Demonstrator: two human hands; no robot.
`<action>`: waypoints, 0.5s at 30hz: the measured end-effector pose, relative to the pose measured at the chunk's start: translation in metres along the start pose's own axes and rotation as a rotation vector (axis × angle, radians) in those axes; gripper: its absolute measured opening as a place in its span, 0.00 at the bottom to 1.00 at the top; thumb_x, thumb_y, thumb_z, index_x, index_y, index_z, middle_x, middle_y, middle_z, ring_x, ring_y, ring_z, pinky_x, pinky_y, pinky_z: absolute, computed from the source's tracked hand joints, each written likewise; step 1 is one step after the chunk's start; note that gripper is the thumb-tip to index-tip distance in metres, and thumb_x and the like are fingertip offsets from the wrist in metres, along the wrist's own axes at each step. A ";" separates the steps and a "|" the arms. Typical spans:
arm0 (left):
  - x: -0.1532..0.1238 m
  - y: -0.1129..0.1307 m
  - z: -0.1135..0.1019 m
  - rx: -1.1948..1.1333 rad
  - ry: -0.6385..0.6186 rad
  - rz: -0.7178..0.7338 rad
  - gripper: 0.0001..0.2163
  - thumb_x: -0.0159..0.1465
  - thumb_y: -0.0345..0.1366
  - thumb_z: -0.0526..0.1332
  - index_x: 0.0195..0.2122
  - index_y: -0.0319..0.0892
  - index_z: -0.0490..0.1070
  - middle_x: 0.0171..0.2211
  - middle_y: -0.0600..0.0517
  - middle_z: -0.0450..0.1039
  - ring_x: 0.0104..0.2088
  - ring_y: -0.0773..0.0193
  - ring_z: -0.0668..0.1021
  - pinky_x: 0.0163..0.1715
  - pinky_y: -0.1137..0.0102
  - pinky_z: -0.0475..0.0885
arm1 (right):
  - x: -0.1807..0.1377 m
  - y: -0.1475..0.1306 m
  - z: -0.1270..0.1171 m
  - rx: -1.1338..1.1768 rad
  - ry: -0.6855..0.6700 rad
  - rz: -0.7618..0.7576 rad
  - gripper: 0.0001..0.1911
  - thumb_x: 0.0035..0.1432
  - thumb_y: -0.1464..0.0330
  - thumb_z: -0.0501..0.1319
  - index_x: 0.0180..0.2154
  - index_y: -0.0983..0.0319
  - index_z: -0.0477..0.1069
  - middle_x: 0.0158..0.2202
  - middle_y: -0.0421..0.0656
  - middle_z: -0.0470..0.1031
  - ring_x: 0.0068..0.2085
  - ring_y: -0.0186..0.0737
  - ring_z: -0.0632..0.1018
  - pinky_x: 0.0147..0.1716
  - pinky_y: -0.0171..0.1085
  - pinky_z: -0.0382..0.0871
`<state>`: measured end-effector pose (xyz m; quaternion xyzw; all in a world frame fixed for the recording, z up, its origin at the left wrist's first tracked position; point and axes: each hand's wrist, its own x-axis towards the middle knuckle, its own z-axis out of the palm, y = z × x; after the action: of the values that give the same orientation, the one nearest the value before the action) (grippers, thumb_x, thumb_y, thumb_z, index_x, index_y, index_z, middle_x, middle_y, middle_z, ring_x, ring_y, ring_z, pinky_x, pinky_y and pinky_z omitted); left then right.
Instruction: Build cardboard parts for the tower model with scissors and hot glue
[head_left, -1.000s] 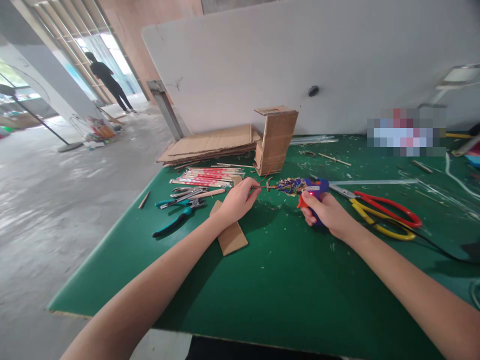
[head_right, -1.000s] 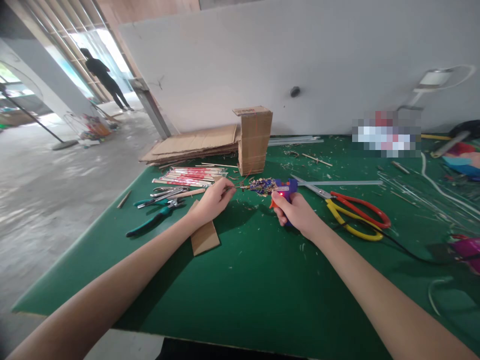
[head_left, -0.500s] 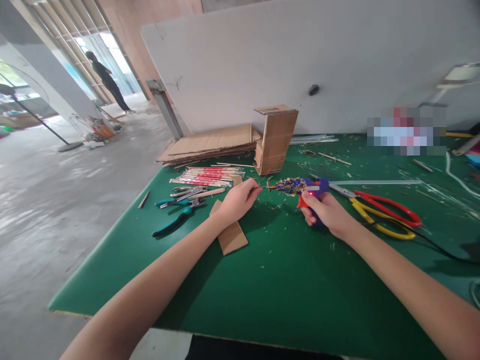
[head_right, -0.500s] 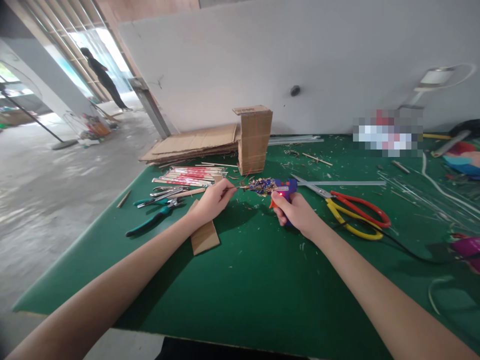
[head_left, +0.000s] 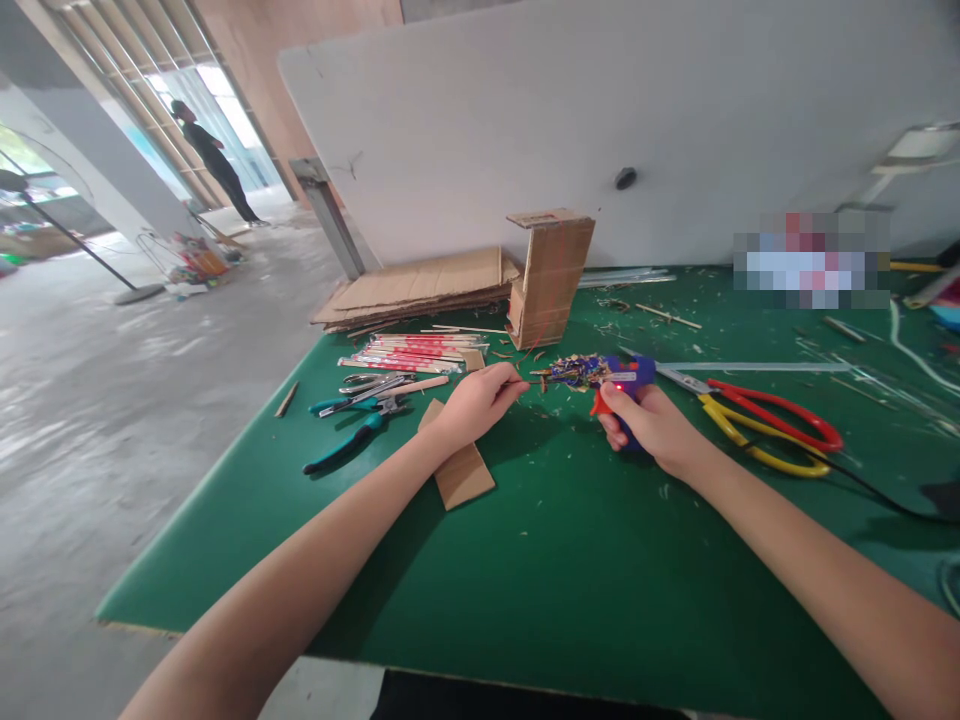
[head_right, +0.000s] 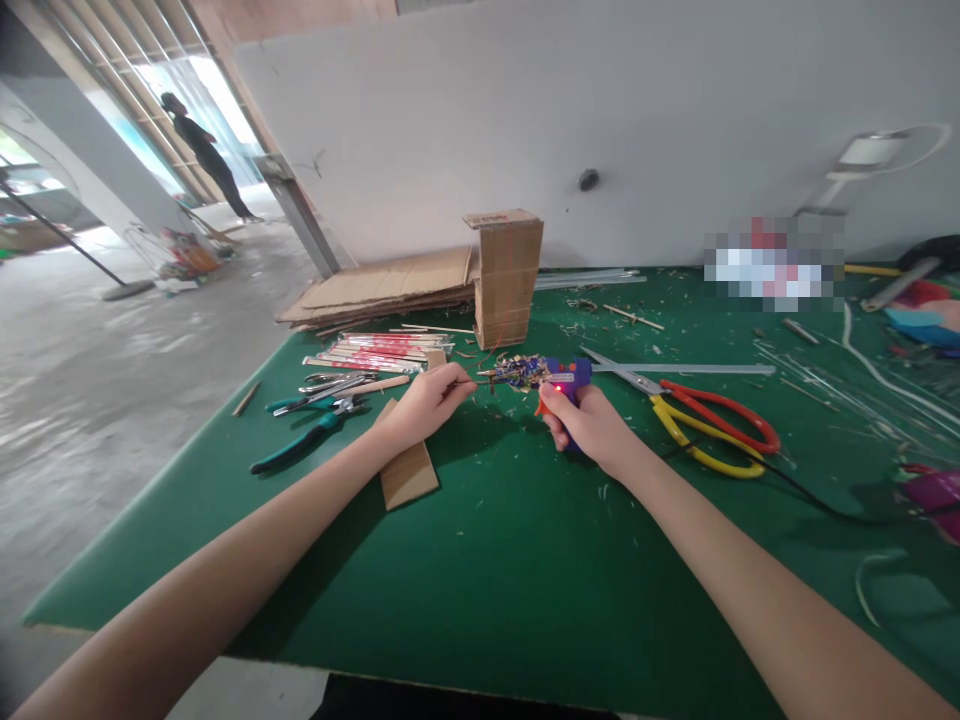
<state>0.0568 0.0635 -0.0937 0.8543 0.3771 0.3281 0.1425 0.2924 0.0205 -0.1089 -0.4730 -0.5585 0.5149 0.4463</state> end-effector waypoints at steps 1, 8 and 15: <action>0.000 0.000 0.000 0.003 0.001 0.002 0.09 0.66 0.37 0.53 0.29 0.41 0.64 0.27 0.52 0.68 0.29 0.67 0.71 0.29 0.73 0.65 | 0.000 0.000 0.000 -0.011 0.000 -0.009 0.23 0.54 0.48 0.59 0.24 0.60 0.60 0.16 0.33 0.61 0.15 0.28 0.63 0.15 0.32 0.61; 0.000 0.002 -0.002 0.004 -0.014 0.020 0.10 0.66 0.37 0.52 0.29 0.41 0.64 0.28 0.52 0.69 0.30 0.67 0.71 0.31 0.72 0.66 | -0.003 -0.001 -0.005 -0.264 0.024 -0.132 0.21 0.55 0.50 0.58 0.24 0.60 0.63 0.18 0.36 0.63 0.19 0.32 0.67 0.20 0.35 0.64; 0.000 -0.003 -0.003 -0.075 -0.033 0.071 0.10 0.67 0.37 0.51 0.31 0.40 0.68 0.30 0.51 0.71 0.32 0.67 0.72 0.34 0.72 0.67 | -0.007 -0.014 -0.010 -0.494 0.061 -0.164 0.19 0.55 0.52 0.57 0.24 0.59 0.64 0.16 0.37 0.64 0.20 0.36 0.69 0.23 0.37 0.65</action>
<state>0.0533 0.0657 -0.0930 0.8666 0.3316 0.3325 0.1687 0.3027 0.0147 -0.0947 -0.5362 -0.6902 0.3103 0.3740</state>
